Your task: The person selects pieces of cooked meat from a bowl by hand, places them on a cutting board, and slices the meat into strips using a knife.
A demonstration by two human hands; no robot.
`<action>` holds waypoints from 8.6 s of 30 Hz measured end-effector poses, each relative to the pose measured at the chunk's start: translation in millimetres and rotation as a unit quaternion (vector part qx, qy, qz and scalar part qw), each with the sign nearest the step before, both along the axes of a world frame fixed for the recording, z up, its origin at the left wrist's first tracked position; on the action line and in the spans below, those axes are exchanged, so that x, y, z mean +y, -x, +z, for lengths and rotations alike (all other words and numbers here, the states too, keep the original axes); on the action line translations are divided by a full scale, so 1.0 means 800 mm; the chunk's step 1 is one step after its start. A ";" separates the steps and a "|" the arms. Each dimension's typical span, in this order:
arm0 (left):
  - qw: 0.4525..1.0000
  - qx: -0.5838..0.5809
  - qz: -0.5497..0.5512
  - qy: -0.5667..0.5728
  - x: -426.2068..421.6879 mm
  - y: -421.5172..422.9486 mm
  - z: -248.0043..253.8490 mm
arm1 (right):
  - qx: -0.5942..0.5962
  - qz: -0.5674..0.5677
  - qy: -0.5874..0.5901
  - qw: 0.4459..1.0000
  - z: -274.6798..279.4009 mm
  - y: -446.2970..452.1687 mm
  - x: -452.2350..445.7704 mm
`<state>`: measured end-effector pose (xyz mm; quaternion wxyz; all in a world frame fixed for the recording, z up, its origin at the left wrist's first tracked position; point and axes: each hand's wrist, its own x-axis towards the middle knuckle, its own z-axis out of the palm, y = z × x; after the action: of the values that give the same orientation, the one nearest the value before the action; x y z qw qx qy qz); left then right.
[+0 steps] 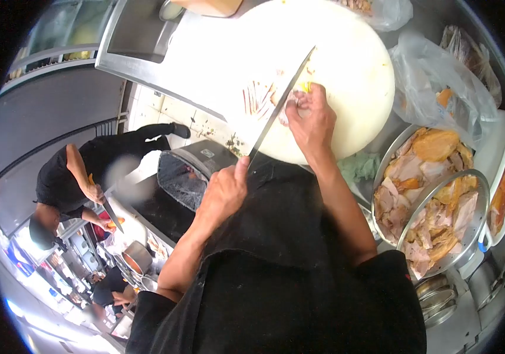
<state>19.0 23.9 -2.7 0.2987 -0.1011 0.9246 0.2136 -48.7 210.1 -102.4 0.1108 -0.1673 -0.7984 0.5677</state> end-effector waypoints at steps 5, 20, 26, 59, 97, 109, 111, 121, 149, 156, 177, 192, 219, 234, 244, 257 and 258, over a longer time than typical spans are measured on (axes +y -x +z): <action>1.000 0.012 0.014 -0.001 -0.013 -0.010 0.036 | 0.035 -0.041 0.064 0.996 -0.007 -0.008 -0.002; 0.999 -0.047 -0.006 -0.001 0.011 0.004 0.012 | -0.006 -0.009 -0.012 1.000 0.003 -0.007 -0.005; 0.999 0.020 0.042 0.004 -0.024 0.001 0.051 | 0.023 -0.070 0.069 0.995 -0.015 -0.007 -0.008; 0.851 -0.349 0.186 -0.344 -0.107 0.024 -0.011 | 0.156 -0.070 -0.159 0.972 -0.008 0.077 -0.080; 0.920 -0.173 0.179 -0.302 -0.073 0.120 0.068 | 0.292 -0.204 -0.118 0.927 0.169 0.086 0.104; 0.915 -0.164 0.108 -0.351 -0.167 0.094 0.054 | -0.168 -0.220 -0.422 0.863 0.205 -0.282 0.284; 0.912 -0.171 0.100 -0.360 -0.173 0.087 0.052 | -0.156 -0.172 -0.410 0.882 0.190 -0.280 0.296; 0.913 -0.161 0.131 -0.351 -0.228 0.038 0.041 | -0.092 -0.220 -0.421 0.875 0.184 -0.263 0.353; 0.927 -0.103 0.130 -0.337 -0.193 0.020 0.031 | 0.200 0.035 -0.352 0.914 0.041 0.001 -0.024; 0.979 0.032 0.065 -0.189 -0.156 0.000 0.014 | 0.132 0.005 -0.237 0.962 -0.001 -0.010 -0.030; 0.995 0.092 -0.026 -0.004 -0.058 0.009 0.008 | 0.035 0.030 -0.064 0.997 0.008 -0.007 -0.039; 0.999 -0.019 0.012 0.047 -0.057 -0.025 0.021 | 0.260 0.055 -0.195 0.944 0.083 0.083 -0.014; 0.993 0.017 0.036 -0.108 -0.054 -0.004 0.034 | 0.015 0.083 -0.144 0.986 0.018 -0.037 -0.011; 0.999 -0.017 -0.036 0.021 -0.043 -0.009 0.035 | 0.322 0.106 -0.170 0.925 0.120 0.096 0.008; 1.000 0.004 -0.009 -0.008 -0.073 -0.030 0.051 | 0.250 -0.020 -0.149 0.957 0.039 0.103 0.045; 0.990 0.041 0.110 -0.076 -0.096 -0.010 0.055 | 0.067 0.236 -0.172 0.954 0.011 0.072 -0.035; 0.992 0.036 0.098 -0.078 -0.095 -0.009 0.049 | 0.030 0.188 -0.174 0.966 0.018 0.060 -0.039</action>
<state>25.8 -52.4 36.1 0.2502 -0.1598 0.9009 0.3166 -96.3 179.1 -88.0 0.0533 0.0247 -0.8985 0.4351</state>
